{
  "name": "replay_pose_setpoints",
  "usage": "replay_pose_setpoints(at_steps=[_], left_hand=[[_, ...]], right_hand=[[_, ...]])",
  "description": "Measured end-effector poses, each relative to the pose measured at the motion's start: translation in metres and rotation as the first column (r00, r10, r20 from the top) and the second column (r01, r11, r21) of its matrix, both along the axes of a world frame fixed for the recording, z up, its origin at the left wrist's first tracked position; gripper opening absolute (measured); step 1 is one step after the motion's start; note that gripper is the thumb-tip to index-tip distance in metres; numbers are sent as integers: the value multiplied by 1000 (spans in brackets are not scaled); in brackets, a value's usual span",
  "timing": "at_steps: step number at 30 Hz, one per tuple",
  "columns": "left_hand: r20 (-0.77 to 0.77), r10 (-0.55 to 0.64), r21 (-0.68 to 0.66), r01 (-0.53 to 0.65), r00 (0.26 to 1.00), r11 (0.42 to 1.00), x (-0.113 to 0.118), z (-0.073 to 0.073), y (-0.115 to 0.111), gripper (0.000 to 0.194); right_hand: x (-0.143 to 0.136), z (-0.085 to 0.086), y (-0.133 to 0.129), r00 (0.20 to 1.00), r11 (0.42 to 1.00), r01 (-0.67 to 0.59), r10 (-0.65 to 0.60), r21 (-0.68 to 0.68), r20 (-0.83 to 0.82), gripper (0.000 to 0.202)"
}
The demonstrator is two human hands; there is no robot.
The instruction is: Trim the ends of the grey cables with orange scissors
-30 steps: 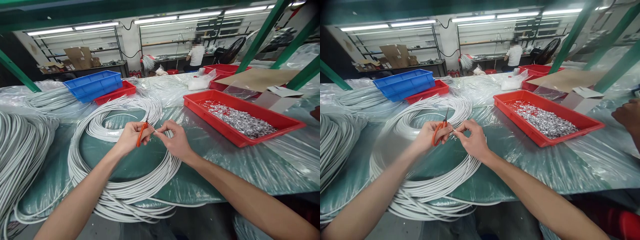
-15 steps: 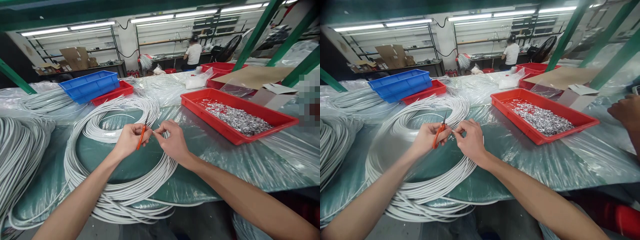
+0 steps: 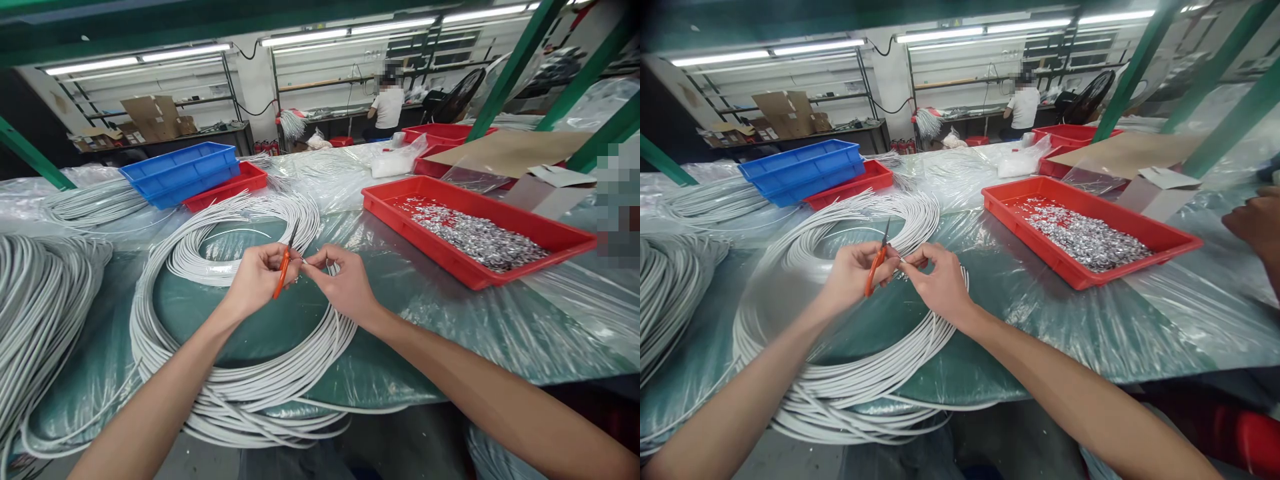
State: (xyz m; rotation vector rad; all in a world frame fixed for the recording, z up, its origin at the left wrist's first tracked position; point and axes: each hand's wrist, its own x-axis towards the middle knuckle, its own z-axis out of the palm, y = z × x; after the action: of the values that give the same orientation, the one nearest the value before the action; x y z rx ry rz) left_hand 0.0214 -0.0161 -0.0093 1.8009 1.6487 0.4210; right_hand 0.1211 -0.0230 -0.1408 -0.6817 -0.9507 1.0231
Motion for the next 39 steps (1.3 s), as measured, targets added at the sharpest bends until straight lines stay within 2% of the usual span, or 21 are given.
replay_pose_setpoints(at_steps=[5,9,15,19,25,28,31,33,36,39], left_hand=[[-8,-32,4,32,999,999,-4,2,4,6],[-40,-66,9,66,997,998,-8,3,5,2],[-210,-143,110,168,967,980,-10,3,4,14],[-159,-134,69,146,978,987,-9,4,5,17],[-84,-63,13,64,994,998,-14,1,9,18],[-201,-76,12,80,977,997,-23,-3,14,16],[-404,-92,7,104,910,995,-32,-5,19,19],[-481,-95,11,115,871,993,-36,-5,22,22],[-482,-81,52,121,872,991,-38,-5,24,20],[-399,-50,92,95,916,991,-34,-5,22,16]], right_hand=[[3,1,4,994,995,-104,103,-11,-39,15],[7,3,6,983,984,-180,179,-5,-38,21],[6,-2,11,950,952,-306,306,3,-63,28],[3,-5,13,911,924,-380,381,36,-160,28],[4,-3,13,869,891,-451,450,46,-206,31],[5,-4,14,855,885,-466,452,6,-253,29],[6,-6,16,865,893,-446,412,-61,-288,27],[6,-7,17,872,896,-433,389,-98,-298,27],[5,-8,17,873,895,-432,383,-114,-303,27],[3,-9,17,883,904,-417,379,-92,-278,27]])
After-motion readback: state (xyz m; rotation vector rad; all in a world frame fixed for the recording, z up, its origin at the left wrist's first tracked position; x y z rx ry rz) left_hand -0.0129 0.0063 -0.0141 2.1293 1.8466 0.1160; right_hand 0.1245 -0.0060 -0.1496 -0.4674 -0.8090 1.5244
